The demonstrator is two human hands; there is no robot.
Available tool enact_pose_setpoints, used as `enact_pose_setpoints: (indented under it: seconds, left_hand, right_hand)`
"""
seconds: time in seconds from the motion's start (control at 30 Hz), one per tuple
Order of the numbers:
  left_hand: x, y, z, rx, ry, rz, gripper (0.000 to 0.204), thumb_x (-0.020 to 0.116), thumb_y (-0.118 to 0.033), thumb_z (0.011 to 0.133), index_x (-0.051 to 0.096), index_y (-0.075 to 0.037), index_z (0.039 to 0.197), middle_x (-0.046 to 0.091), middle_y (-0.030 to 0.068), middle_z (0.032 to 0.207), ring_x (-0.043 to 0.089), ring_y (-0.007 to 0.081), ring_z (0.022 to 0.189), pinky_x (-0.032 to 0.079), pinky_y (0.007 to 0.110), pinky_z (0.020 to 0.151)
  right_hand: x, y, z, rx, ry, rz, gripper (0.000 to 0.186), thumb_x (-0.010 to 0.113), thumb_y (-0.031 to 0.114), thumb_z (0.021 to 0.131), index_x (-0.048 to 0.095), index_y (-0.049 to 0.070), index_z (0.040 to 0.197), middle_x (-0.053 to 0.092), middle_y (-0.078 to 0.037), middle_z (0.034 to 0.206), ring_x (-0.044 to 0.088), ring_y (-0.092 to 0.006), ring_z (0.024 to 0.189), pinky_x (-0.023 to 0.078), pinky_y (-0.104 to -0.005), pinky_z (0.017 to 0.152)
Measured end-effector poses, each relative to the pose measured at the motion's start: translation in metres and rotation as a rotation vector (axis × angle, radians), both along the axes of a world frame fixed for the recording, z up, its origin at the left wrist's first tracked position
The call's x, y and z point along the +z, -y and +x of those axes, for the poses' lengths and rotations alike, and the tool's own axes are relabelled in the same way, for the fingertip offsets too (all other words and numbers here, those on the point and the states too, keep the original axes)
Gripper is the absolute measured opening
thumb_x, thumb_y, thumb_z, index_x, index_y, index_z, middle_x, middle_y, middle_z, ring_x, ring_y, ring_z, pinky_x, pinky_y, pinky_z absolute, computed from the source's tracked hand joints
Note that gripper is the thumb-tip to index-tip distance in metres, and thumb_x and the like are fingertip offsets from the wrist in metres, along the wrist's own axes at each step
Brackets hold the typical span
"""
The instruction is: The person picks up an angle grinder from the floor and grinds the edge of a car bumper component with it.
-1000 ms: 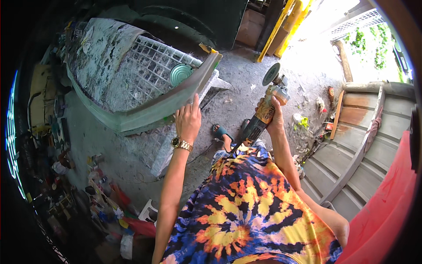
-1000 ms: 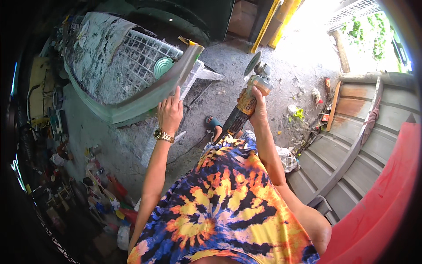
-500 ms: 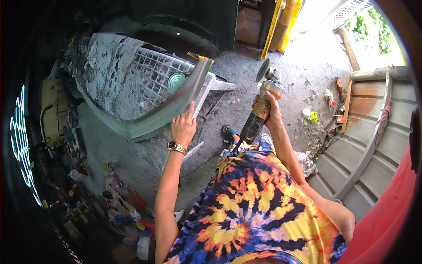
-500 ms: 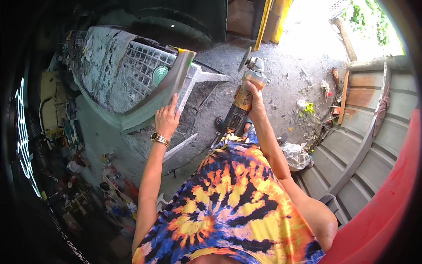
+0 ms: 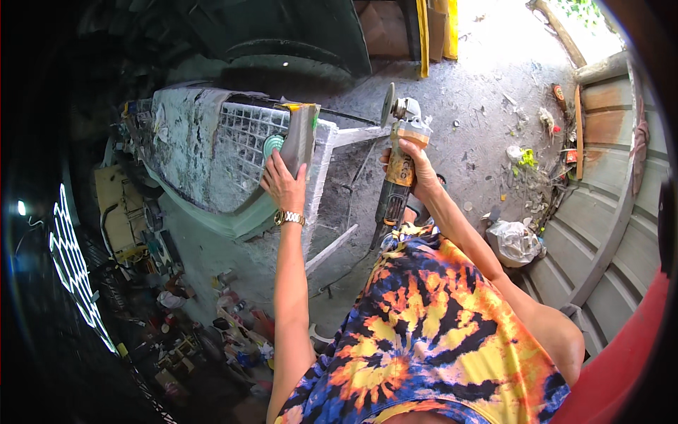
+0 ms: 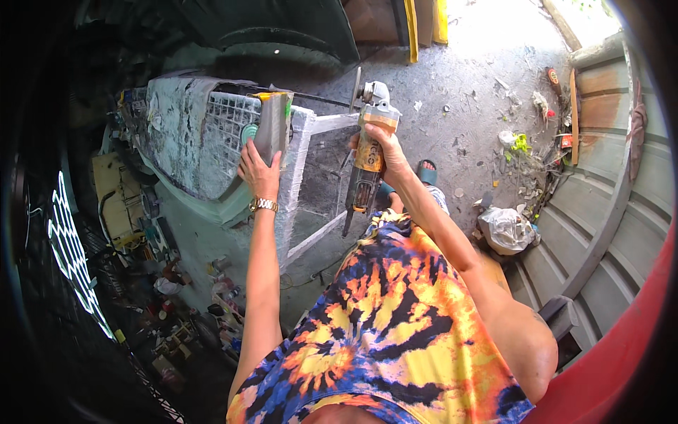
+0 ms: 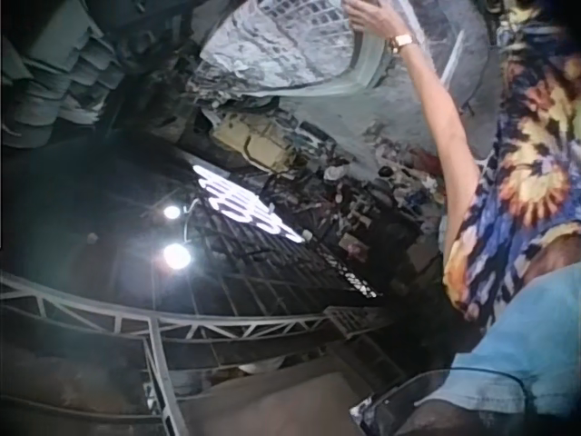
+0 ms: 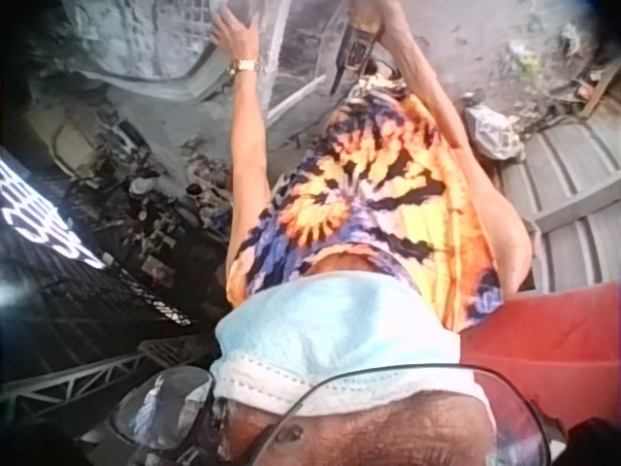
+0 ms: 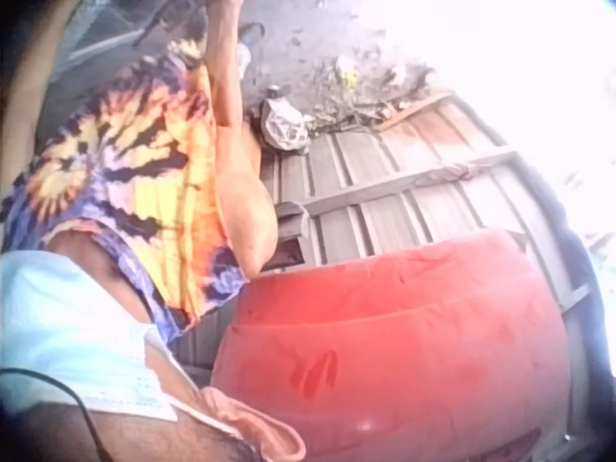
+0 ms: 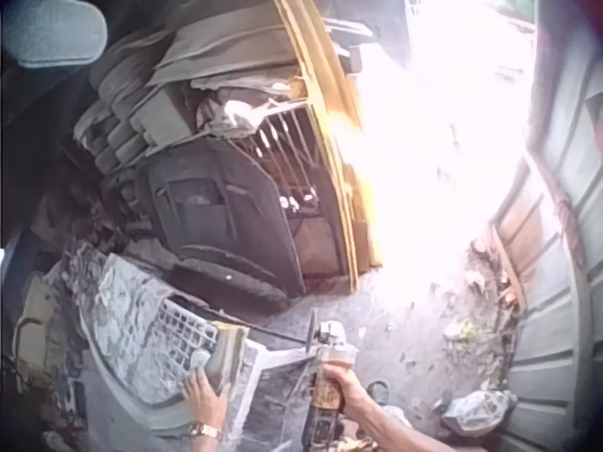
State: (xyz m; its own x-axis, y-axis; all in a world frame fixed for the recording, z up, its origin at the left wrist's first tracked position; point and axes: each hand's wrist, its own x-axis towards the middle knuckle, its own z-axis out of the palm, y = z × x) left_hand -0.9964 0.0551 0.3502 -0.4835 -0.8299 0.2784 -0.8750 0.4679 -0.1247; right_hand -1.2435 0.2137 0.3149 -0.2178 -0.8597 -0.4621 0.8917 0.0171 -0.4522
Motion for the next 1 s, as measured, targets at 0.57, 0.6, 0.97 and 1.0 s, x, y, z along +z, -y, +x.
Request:
enact_pose_setpoints:
  seconds: [0.57, 0.6, 0.97, 1.0]
  left_hand:
    - [0.011, 0.01, 0.001, -0.012, 0.007, 0.004, 0.077, 0.07, -0.039, 0.082, 0.036, -0.006, 0.142, 0.053, 0.0158, 0.129, 0.051, 0.0331, 0.118, 0.033, 0.051, 0.102]
    - [0.014, -0.001, 0.003, -0.134, -0.07, -0.095, 0.075, 0.069, -0.038, 0.083, 0.036, -0.006, 0.142, 0.052, 0.0159, 0.132, 0.05, 0.0335, 0.121, 0.032, 0.052, 0.104]
    - [-0.012, -0.215, 0.079, -0.177, -1.036, 1.815, 0.067, 0.039, -0.06, 0.096, 0.062, 0.002, 0.109, 0.065, 0.0071, 0.1, 0.059, 0.015, 0.094, 0.045, 0.03, 0.086]
    - [-0.011, -0.218, 0.101, -0.106, -0.941, 1.752, 0.065, 0.041, -0.059, 0.096, 0.063, 0.001, 0.104, 0.065, 0.0069, 0.097, 0.058, 0.0156, 0.092, 0.045, 0.03, 0.085]
  right_hand:
    - [-0.011, -0.011, 0.026, 0.047, 0.07, -0.032, 0.04, 0.07, 0.038, 0.083, 0.053, 0.008, 0.104, 0.063, -0.007, 0.079, 0.065, -0.0172, 0.068, 0.056, -0.0323, 0.061]
    - [-0.009, -0.01, 0.029, 0.055, 0.103, -0.032, 0.044, 0.07, 0.042, 0.083, 0.053, 0.008, 0.105, 0.063, -0.007, 0.08, 0.065, -0.0174, 0.069, 0.056, -0.0327, 0.064]
    - [0.014, 0.002, 0.056, 0.03, 0.458, -0.118, 0.052, 0.071, 0.044, 0.082, 0.05, 0.008, 0.112, 0.062, -0.008, 0.086, 0.065, -0.0194, 0.075, 0.059, -0.0371, 0.071]
    - [0.021, 0.004, 0.057, 0.014, 0.49, -0.136, 0.051, 0.071, 0.043, 0.082, 0.05, 0.009, 0.112, 0.062, -0.008, 0.086, 0.065, -0.0189, 0.074, 0.058, -0.0368, 0.071]
